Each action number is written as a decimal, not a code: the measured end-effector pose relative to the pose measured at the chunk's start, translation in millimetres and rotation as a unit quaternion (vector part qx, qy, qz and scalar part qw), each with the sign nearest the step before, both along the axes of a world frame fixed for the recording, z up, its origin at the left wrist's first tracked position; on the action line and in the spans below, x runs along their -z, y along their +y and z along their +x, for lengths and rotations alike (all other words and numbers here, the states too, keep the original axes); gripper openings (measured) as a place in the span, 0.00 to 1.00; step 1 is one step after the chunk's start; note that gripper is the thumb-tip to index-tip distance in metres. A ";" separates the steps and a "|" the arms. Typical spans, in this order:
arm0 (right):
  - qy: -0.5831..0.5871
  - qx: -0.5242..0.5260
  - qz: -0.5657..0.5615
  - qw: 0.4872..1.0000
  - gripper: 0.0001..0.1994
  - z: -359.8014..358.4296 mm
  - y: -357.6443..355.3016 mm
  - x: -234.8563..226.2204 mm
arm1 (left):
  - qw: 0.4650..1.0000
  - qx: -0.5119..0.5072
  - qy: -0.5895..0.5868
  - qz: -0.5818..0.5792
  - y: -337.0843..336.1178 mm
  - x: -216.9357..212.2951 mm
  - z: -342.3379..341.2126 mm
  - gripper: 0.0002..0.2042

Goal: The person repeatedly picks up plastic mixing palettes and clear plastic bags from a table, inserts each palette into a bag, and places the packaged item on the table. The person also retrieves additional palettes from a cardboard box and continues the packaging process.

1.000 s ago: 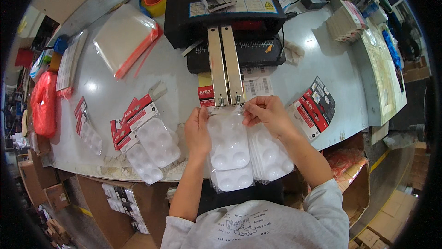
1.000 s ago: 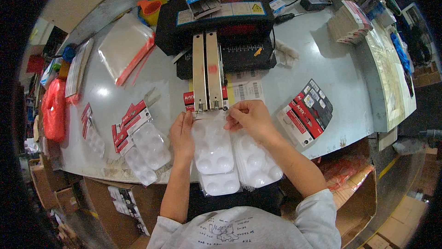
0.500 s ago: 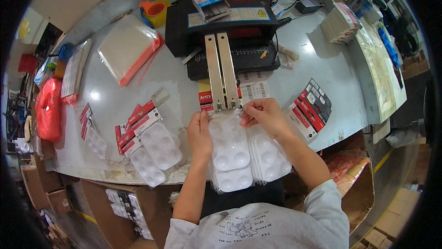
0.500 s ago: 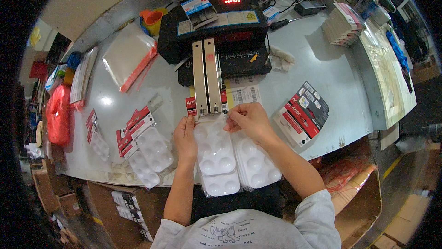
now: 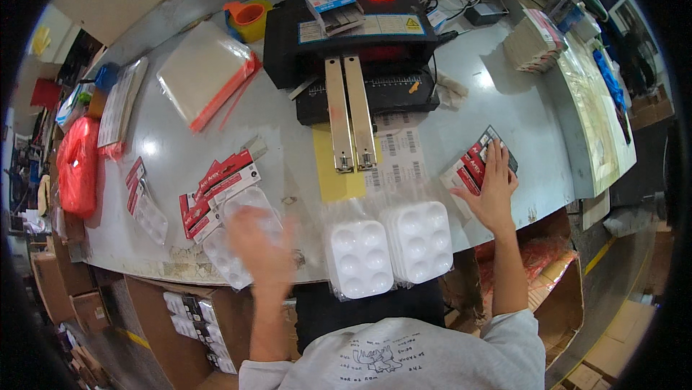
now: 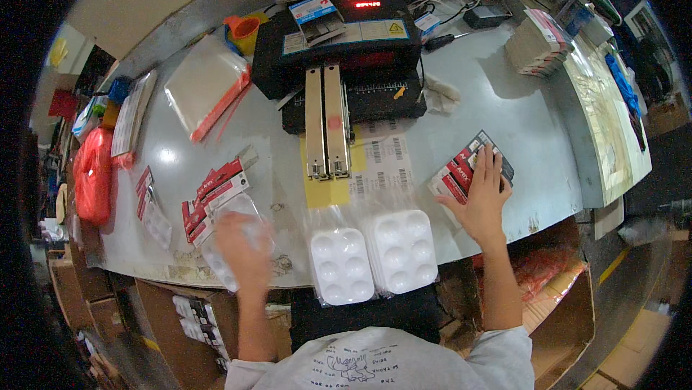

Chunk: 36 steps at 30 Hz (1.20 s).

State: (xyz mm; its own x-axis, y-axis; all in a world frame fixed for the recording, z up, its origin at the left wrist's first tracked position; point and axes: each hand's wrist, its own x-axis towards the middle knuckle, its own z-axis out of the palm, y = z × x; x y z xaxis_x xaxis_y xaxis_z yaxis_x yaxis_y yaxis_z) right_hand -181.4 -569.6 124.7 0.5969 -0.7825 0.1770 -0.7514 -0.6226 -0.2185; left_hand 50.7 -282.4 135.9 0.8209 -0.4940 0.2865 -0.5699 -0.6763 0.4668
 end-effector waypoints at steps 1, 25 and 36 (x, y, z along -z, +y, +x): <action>0.012 0.006 0.013 1.000 0.50 -2.5 -0.5 2.7 | 0.995 0.100 0.021 -0.004 -6.1 6.8 -17.1 0.14; -0.087 -0.239 0.394 0.883 0.15 78.0 74.4 -100.4 | 0.816 0.157 0.511 -0.220 -35.9 -42.0 -67.4 0.08; -0.069 -0.357 0.344 0.866 0.14 83.9 69.0 -90.0 | 0.882 0.161 0.401 -0.188 -33.8 -35.1 -71.3 0.06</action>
